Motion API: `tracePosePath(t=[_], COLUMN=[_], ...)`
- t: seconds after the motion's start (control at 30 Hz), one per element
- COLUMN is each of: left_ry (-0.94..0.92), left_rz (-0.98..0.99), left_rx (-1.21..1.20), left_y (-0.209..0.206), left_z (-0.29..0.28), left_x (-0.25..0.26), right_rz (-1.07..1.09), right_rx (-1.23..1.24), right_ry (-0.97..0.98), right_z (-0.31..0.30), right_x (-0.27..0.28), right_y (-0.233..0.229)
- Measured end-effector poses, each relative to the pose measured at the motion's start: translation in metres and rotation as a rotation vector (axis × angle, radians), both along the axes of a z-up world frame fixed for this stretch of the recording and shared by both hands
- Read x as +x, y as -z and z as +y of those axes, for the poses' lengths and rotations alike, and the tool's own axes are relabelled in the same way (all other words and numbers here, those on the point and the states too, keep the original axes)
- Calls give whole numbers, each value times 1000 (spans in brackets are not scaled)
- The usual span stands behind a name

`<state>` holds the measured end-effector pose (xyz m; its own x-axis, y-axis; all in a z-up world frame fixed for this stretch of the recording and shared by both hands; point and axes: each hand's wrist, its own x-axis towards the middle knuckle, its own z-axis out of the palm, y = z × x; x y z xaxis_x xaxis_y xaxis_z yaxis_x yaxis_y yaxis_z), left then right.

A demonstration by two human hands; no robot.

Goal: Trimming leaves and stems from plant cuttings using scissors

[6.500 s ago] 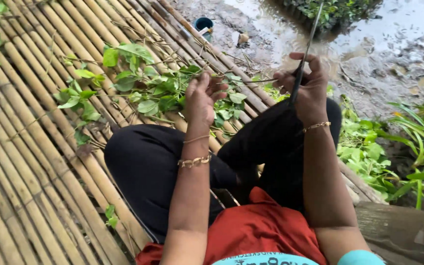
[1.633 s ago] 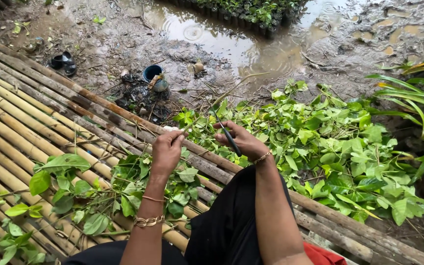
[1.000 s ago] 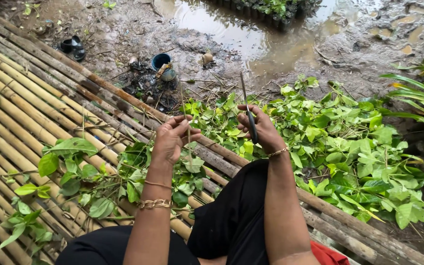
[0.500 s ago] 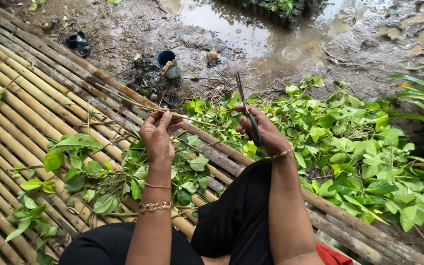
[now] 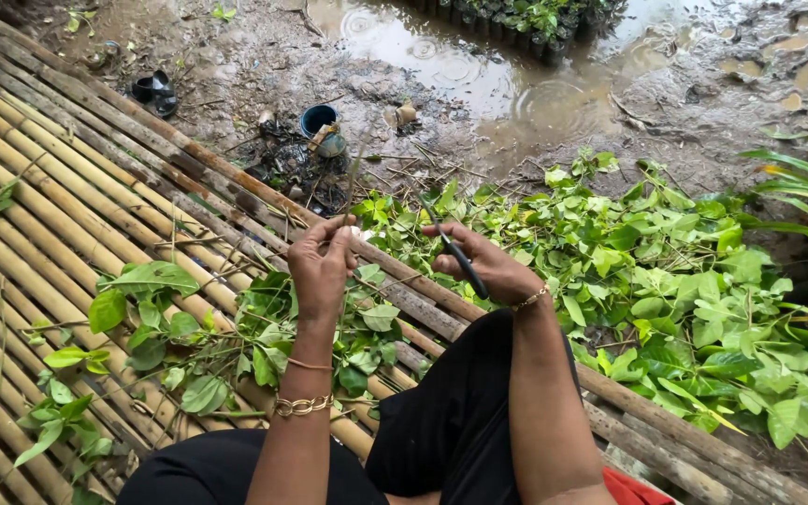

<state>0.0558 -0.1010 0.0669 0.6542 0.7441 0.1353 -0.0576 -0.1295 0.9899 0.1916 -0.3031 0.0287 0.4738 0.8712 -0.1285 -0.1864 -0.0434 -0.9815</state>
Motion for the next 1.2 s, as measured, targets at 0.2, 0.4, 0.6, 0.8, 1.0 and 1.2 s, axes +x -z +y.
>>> tracePosePath(t=[0.2, 0.4, 0.6, 0.8, 1.0, 1.2], left_ry=[29, 66, 71, 74, 92, 94], left_rz=[235, 275, 314, 302, 311, 322], left_rx=[331, 374, 451, 448, 470, 413], left_y=[29, 26, 35, 34, 33, 40], left_z=[11, 1, -5, -3, -2, 1], left_x=[-3, -6, -6, -8, -10, -8], right_rz=[21, -20, -18, -20, -10, 113], right_rx=[21, -39, -55, -58, -7, 31], right_ry=[0, -106, -111, -90, -60, 19], right_z=[0, -1, 3, 2, 1, 5], right_x=[-3, -4, -6, -3, -3, -7], right_y=[-9, -5, 1, 0, -5, 4])
